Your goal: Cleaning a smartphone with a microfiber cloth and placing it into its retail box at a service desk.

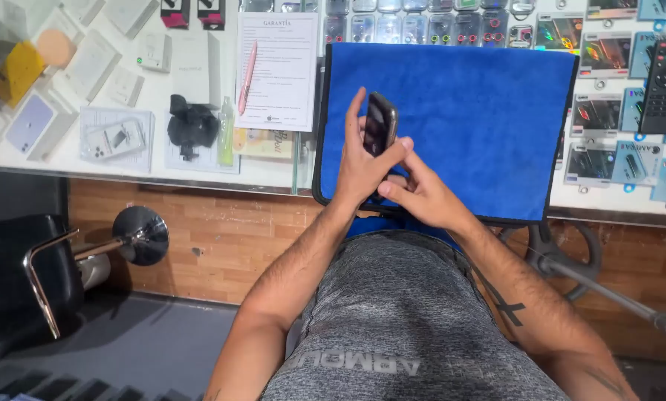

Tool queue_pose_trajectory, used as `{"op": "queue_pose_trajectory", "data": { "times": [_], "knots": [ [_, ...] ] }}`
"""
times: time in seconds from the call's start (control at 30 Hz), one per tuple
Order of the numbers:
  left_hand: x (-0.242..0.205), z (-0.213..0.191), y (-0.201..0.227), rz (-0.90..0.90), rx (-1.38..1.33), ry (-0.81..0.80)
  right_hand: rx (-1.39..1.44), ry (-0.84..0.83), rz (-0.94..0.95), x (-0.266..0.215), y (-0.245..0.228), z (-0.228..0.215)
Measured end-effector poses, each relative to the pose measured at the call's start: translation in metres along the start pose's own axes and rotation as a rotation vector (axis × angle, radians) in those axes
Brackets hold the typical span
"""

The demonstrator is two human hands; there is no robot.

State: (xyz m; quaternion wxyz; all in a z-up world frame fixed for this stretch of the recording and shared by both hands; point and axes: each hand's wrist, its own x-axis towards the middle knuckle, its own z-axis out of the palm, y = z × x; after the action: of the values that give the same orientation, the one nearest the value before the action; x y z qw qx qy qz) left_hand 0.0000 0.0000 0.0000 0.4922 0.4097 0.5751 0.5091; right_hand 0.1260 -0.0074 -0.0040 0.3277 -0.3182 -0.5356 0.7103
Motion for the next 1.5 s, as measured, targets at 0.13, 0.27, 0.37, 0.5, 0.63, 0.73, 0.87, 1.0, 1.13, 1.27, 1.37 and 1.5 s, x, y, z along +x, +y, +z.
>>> {"op": "queue_pose_trajectory", "data": {
  "times": [0.13, 0.27, 0.37, 0.5, 0.63, 0.73, 0.87, 1.0, 1.13, 1.27, 1.37, 1.5],
  "knots": [
    [0.007, 0.009, 0.010, -0.070, -0.131, 0.174, -0.426, 0.063, -0.046, -0.008, -0.013, -0.009],
    [0.011, 0.016, 0.008, -0.075, -0.085, 0.213, -0.558, 0.165, -0.081, -0.010, -0.005, -0.011],
    [0.003, 0.022, 0.019, -0.119, -0.060, 0.227, -0.620, 0.156, -0.121, -0.011, -0.013, -0.009],
    [0.006, 0.021, 0.012, -0.126, -0.023, 0.190, -0.572, 0.129, -0.087, -0.014, -0.015, -0.015],
    [0.007, 0.019, -0.003, -0.127, -0.034, 0.195, -0.522, 0.077, -0.098, -0.013, -0.027, -0.017],
    [0.012, 0.017, -0.003, -0.115, -0.147, 0.154, -0.450, 0.062, -0.127, -0.011, -0.027, -0.023],
    [0.005, 0.021, 0.007, -0.126, -0.251, 0.119, -0.388, 0.048, -0.174, -0.014, -0.014, -0.033],
    [0.008, 0.023, 0.009, -0.108, -0.318, 0.102, -0.299, 0.056, -0.236, -0.014, 0.004, -0.042],
    [0.009, 0.029, 0.022, -0.175, -0.386, 0.117, -0.433, 0.110, -0.371, -0.016, 0.008, -0.039],
    [0.016, 0.032, 0.015, -0.291, -0.641, 0.192, -0.678, 0.161, -0.604, -0.013, -0.003, -0.029],
    [0.018, 0.030, 0.007, -0.326, -0.676, 0.161, -0.795, 0.213, -0.696, -0.010, 0.000, -0.026],
    [0.027, 0.012, -0.002, -0.417, -0.651, 0.000, -0.856, 0.140, -0.750, -0.005, -0.001, -0.027]
  ]
}}
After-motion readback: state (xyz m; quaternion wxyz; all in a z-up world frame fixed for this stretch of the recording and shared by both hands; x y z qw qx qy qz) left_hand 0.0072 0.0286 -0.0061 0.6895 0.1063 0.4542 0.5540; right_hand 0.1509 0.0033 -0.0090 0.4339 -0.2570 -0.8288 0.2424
